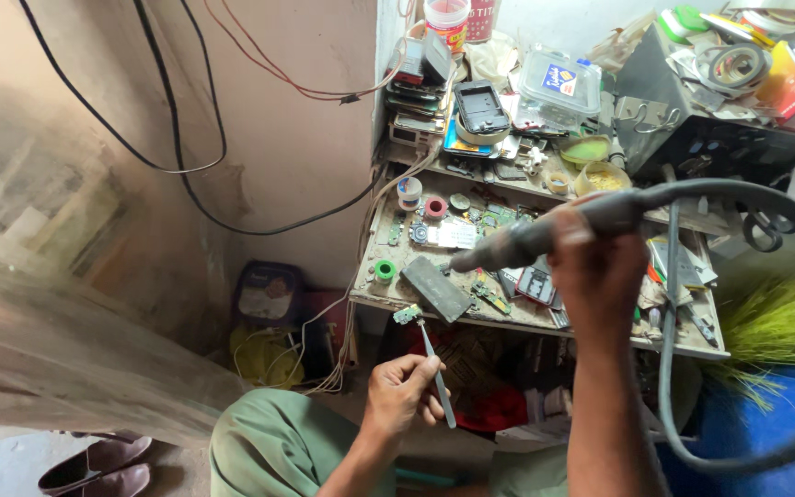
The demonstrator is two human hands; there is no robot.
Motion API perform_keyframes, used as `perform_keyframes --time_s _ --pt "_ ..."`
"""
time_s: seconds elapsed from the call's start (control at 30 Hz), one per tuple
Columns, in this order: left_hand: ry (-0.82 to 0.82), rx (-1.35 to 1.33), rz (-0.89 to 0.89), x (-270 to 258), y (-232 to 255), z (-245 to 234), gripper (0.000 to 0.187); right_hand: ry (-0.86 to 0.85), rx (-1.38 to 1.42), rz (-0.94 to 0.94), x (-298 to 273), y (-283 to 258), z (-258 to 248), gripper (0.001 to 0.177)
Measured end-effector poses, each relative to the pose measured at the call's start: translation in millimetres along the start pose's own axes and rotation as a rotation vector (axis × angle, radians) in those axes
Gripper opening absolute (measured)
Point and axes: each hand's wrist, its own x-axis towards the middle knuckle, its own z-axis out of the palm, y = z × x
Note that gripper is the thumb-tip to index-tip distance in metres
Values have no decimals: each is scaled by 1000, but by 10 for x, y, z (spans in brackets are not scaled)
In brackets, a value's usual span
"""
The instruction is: The person sits on the floor and uses a hot air gun to heat a small green circuit board. They then use a toothbrush to scrub the board and tweezers to pick at components. The person handles the circuit board and tools on a cluttered workbench.
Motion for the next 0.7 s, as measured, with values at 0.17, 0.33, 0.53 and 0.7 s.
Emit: perform_keyframes --time_s 0.17,0.33,0.53,0.7 --pt "-49 27 -9 -169 62 26 28 301 554 58 145 -9 -353 26" --pt "-35 70 -11 -303 74 -17 28 299 1015 97 381 315 -704 38" --pt "68 187 -109 -378 -73 -180 24 422 1443 195 899 785 -1019 37" --pt "61 257 -58 -433 -129 -281 22 458 1521 184 1399 1297 -1131 33"
